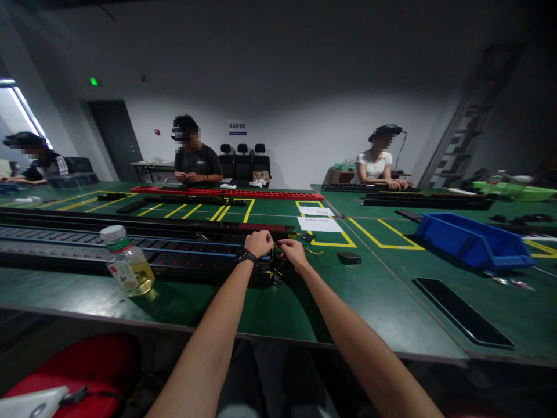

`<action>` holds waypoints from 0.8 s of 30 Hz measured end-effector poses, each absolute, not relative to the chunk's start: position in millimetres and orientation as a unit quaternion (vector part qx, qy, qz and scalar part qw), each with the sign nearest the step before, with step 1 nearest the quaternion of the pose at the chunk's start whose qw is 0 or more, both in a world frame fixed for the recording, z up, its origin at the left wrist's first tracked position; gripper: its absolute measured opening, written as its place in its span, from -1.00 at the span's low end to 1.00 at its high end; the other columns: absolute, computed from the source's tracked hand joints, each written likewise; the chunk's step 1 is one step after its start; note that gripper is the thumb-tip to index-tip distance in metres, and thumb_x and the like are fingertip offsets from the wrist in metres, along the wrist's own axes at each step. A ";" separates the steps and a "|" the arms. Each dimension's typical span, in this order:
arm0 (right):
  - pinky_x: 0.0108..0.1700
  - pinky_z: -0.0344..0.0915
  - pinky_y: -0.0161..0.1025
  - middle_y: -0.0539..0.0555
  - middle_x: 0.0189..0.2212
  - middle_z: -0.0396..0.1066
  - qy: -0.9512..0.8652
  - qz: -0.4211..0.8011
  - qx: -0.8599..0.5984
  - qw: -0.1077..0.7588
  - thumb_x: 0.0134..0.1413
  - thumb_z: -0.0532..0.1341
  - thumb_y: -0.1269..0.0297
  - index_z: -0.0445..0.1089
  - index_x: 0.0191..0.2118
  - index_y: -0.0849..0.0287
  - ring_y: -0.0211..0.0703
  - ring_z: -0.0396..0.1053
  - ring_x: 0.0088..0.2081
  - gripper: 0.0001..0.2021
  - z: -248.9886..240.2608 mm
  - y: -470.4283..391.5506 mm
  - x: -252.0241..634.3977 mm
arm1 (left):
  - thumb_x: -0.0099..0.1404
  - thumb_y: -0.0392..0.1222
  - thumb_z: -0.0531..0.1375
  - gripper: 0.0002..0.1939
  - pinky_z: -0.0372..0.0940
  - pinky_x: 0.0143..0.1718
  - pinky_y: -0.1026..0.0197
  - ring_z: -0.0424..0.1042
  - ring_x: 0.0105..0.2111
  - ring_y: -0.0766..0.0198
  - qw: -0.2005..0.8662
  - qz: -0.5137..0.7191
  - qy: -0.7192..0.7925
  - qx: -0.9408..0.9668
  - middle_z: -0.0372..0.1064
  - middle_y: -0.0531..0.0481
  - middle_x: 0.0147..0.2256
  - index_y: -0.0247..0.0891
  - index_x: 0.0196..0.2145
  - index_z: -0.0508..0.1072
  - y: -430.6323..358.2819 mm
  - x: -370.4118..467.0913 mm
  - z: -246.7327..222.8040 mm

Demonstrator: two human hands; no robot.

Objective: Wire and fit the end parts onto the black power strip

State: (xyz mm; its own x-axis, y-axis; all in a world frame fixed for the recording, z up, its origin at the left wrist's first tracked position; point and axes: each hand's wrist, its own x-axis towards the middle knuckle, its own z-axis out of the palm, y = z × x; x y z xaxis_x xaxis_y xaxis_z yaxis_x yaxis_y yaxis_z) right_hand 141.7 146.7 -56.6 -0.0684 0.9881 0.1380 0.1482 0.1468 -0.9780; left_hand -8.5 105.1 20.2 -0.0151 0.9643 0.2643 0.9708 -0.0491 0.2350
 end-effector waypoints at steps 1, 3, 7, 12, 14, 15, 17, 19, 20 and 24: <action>-0.56 0.31 -0.38 0.09 -0.44 0.60 -0.583 0.439 -0.486 0.481 0.00 0.16 0.47 0.63 -0.07 0.30 -0.24 0.40 -0.58 -0.60 -56.9 146.8 141.7 | 0.38 -0.09 0.15 -0.75 0.37 0.01 0.15 0.59 -0.06 0.09 0.009 -0.180 -0.689 -0.702 0.65 -0.05 -0.14 -0.05 -0.16 0.64 105.1 -8.6 20.2; -0.55 0.31 -0.37 0.08 -0.46 0.59 -0.578 0.442 -0.487 0.484 0.00 0.15 0.47 0.63 -0.07 0.30 -0.24 0.40 -0.59 -0.60 -57.8 147.2 141.5 | 0.38 -0.09 0.14 -0.75 0.37 0.01 0.15 0.59 -0.07 0.10 0.009 -0.180 -0.687 -0.704 0.65 -0.05 -0.15 -0.05 -0.16 0.64 105.1 -8.7 20.0; -0.55 0.32 -0.38 0.08 -0.42 0.61 -0.579 0.442 -0.487 0.481 0.00 0.15 0.49 0.63 -0.07 0.28 -0.25 0.42 -0.58 -0.60 -58.4 147.6 141.3 | 0.37 -0.10 0.15 -0.76 0.37 0.01 0.15 0.59 -0.08 0.10 0.011 -0.181 -0.686 -0.705 0.65 -0.04 -0.17 -0.05 -0.17 0.63 105.9 -8.6 19.3; -0.55 0.32 -0.39 0.10 -0.40 0.61 -0.577 0.455 -0.477 0.482 0.02 0.14 0.52 0.62 -0.05 0.31 -0.24 0.44 -0.55 -0.59 -54.9 145.4 141.4 | 0.35 -0.09 0.16 -0.77 0.36 0.00 0.14 0.59 -0.09 0.10 0.009 -0.183 -0.685 -0.705 0.65 -0.03 -0.16 -0.05 -0.18 0.62 106.4 -8.6 18.6; -0.55 0.31 -0.39 0.11 -0.37 0.62 -0.576 0.459 -0.475 0.481 0.02 0.14 0.52 0.62 -0.05 0.31 -0.25 0.45 -0.55 -0.59 -53.5 144.6 141.4 | 0.35 -0.09 0.16 -0.77 0.36 0.00 0.14 0.59 -0.08 0.11 0.008 -0.184 -0.685 -0.705 0.65 -0.03 -0.15 -0.05 -0.17 0.62 106.2 -8.8 18.7; -0.55 0.31 -0.40 0.11 -0.36 0.62 -0.577 0.459 -0.474 0.481 0.02 0.14 0.52 0.62 -0.06 0.31 -0.25 0.45 -0.55 -0.59 -53.1 144.5 141.4 | 0.35 -0.10 0.16 -0.77 0.36 0.00 0.14 0.59 -0.08 0.10 0.008 -0.185 -0.685 -0.705 0.65 -0.03 -0.15 -0.05 -0.16 0.62 106.1 -8.8 18.7; -0.56 0.30 -0.41 0.11 -0.35 0.63 -0.578 0.457 -0.475 0.480 0.01 0.14 0.52 0.62 -0.07 0.30 -0.26 0.44 -0.55 -0.60 -53.1 144.8 141.4 | 0.35 -0.10 0.16 -0.77 0.36 0.00 0.13 0.59 -0.08 0.09 0.007 -0.185 -0.685 -0.705 0.65 -0.04 -0.16 -0.05 -0.16 0.62 105.9 -8.9 18.9; -0.56 0.29 -0.42 0.11 -0.35 0.63 -0.579 0.454 -0.476 0.482 -0.01 0.15 0.50 0.62 -0.08 0.30 -0.26 0.44 -0.54 -0.60 -53.9 145.6 141.1 | 0.35 -0.11 0.16 -0.77 0.36 -0.01 0.13 0.59 -0.08 0.08 0.007 -0.186 -0.685 -0.705 0.65 -0.04 -0.17 -0.06 -0.17 0.62 106.0 -9.0 18.9; -0.57 0.28 -0.42 0.11 -0.35 0.63 -0.580 0.452 -0.474 0.484 -0.01 0.16 0.50 0.62 -0.08 0.30 -0.26 0.44 -0.54 -0.60 -54.5 146.0 140.9 | 0.34 -0.11 0.16 -0.78 0.36 -0.01 0.13 0.59 -0.09 0.08 0.007 -0.187 -0.685 -0.705 0.65 -0.05 -0.17 -0.06 -0.18 0.62 106.1 -9.0 18.9; -0.59 0.26 -0.41 0.10 -0.39 0.62 -0.586 0.447 -0.469 0.487 -0.02 0.16 0.49 0.62 -0.08 0.30 -0.27 0.40 -0.56 -0.60 -56.6 146.6 139.8 | 0.34 -0.11 0.17 -0.79 0.36 -0.02 0.14 0.59 -0.08 0.09 0.004 -0.190 -0.683 -0.705 0.65 -0.02 -0.16 -0.05 -0.17 0.60 106.3 -8.9 18.8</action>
